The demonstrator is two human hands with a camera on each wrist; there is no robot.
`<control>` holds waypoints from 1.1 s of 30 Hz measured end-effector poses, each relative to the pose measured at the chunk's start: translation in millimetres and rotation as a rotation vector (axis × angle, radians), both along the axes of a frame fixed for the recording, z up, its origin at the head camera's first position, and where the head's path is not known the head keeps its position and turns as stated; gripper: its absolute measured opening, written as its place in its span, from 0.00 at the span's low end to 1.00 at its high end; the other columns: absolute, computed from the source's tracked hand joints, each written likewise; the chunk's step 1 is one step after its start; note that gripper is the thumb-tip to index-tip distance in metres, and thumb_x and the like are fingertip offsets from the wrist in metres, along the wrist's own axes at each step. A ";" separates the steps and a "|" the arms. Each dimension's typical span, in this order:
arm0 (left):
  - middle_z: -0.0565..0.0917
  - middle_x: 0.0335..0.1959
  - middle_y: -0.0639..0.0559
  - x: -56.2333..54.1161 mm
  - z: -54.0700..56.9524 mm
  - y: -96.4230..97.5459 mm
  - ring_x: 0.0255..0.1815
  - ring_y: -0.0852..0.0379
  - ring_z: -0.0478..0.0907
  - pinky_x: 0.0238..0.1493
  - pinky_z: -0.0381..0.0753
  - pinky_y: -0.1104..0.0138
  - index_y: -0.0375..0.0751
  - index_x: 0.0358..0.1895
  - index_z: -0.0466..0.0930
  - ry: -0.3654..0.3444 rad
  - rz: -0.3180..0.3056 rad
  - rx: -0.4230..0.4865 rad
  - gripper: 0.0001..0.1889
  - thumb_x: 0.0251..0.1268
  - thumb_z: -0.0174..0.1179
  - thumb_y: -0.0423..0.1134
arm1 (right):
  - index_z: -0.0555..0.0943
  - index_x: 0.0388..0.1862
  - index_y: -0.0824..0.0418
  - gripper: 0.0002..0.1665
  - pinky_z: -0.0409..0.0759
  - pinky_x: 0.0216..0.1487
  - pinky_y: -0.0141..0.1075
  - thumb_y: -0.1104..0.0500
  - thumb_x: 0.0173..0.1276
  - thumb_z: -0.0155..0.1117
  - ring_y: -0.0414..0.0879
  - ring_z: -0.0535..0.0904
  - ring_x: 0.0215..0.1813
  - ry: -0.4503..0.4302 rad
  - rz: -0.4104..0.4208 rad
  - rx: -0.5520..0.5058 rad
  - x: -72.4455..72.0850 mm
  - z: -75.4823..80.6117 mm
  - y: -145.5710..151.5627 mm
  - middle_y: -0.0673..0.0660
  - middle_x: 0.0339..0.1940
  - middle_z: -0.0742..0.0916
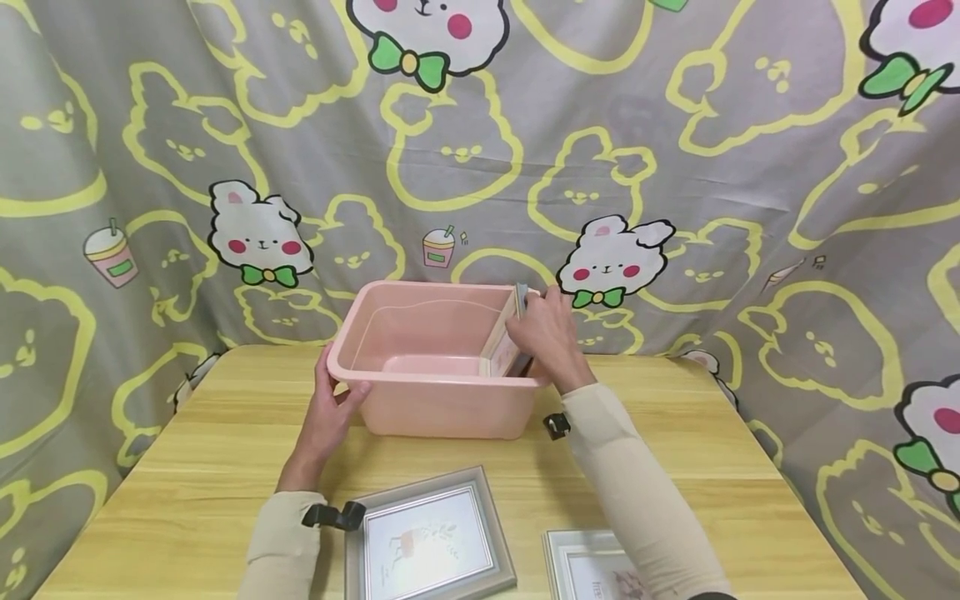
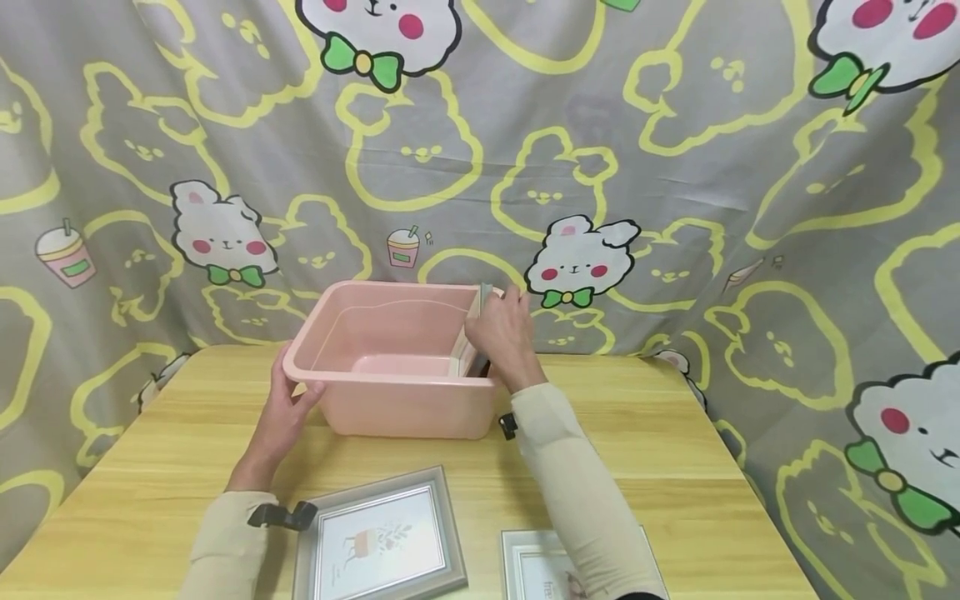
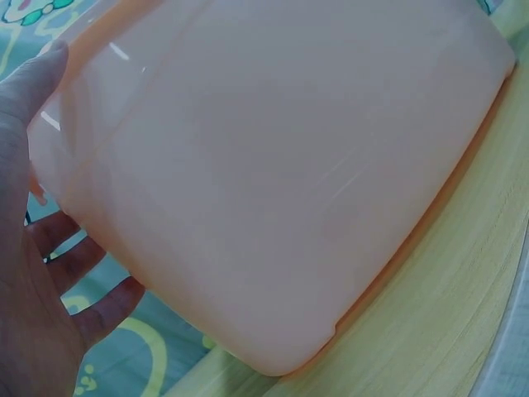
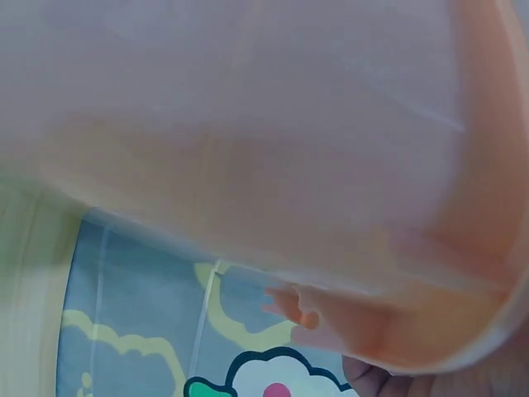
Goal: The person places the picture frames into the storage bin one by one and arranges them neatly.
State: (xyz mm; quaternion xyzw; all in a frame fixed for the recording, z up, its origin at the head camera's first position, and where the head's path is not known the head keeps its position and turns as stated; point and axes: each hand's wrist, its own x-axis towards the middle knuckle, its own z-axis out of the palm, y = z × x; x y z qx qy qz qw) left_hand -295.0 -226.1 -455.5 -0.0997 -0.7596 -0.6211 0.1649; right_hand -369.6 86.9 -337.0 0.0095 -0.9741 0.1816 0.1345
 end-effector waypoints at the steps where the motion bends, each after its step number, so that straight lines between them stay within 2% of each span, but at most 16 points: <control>1: 0.60 0.72 0.43 0.1 0.1 0.1 0.63 0.62 0.62 0.54 0.72 0.83 0.59 0.78 0.39 -0.006 0.001 -0.002 0.44 0.68 0.58 0.35 | 0.76 0.60 0.65 0.30 0.74 0.55 0.51 0.50 0.62 0.57 0.59 0.67 0.56 0.004 0.006 0.002 1.7 -0.6 0.8 0.66 0.57 0.73; 8: 0.59 0.73 0.44 0.2 -1.2 -0.6 0.63 0.62 0.62 0.54 0.72 0.82 0.60 0.77 0.39 -0.010 0.009 -0.005 0.44 0.68 0.58 0.35 | 0.74 0.65 0.57 0.34 0.73 0.57 0.51 0.47 0.60 0.58 0.58 0.67 0.59 0.037 0.064 -0.003 10.3 -7.8 6.0 0.65 0.60 0.73; 15: 0.61 0.71 0.42 0.3 -2.6 -0.1 0.62 0.62 0.63 0.53 0.73 0.83 0.59 0.78 0.40 0.001 0.004 0.010 0.43 0.68 0.57 0.33 | 0.69 0.70 0.53 0.39 0.71 0.63 0.58 0.37 0.64 0.57 0.61 0.67 0.66 0.068 0.149 0.059 20.2 -17.0 13.0 0.64 0.68 0.71; 20: 0.61 0.71 0.42 1.1 -2.1 1.2 0.62 0.62 0.63 0.53 0.73 0.83 0.60 0.77 0.40 -0.005 0.003 0.007 0.43 0.68 0.58 0.34 | 0.65 0.74 0.51 0.43 0.64 0.69 0.61 0.31 0.66 0.52 0.63 0.63 0.71 0.076 0.211 0.110 31.4 -22.9 18.6 0.65 0.74 0.66; 25: 0.60 0.72 0.44 1.1 -2.2 1.3 0.63 0.62 0.63 0.54 0.73 0.82 0.62 0.77 0.39 -0.013 0.003 -0.003 0.44 0.68 0.58 0.36 | 0.62 0.75 0.47 0.42 0.60 0.70 0.64 0.29 0.68 0.46 0.61 0.58 0.75 0.068 0.251 0.120 43.7 -27.7 25.7 0.63 0.76 0.62; 28: 0.60 0.72 0.45 2.4 0.9 1.8 0.63 0.62 0.63 0.54 0.73 0.82 0.63 0.77 0.39 -0.026 0.001 -0.002 0.43 0.68 0.58 0.36 | 0.62 0.75 0.47 0.42 0.58 0.70 0.64 0.29 0.68 0.45 0.60 0.57 0.76 0.085 0.276 0.125 50.2 -30.7 30.0 0.62 0.77 0.62; 33: 0.58 0.72 0.41 11.9 14.5 5.1 0.62 0.63 0.63 0.53 0.73 0.82 0.55 0.78 0.39 -0.040 -0.013 0.009 0.43 0.68 0.58 0.34 | 0.61 0.76 0.45 0.43 0.56 0.71 0.65 0.27 0.68 0.45 0.59 0.54 0.78 0.094 0.298 0.119 61.4 -35.0 35.8 0.61 0.78 0.60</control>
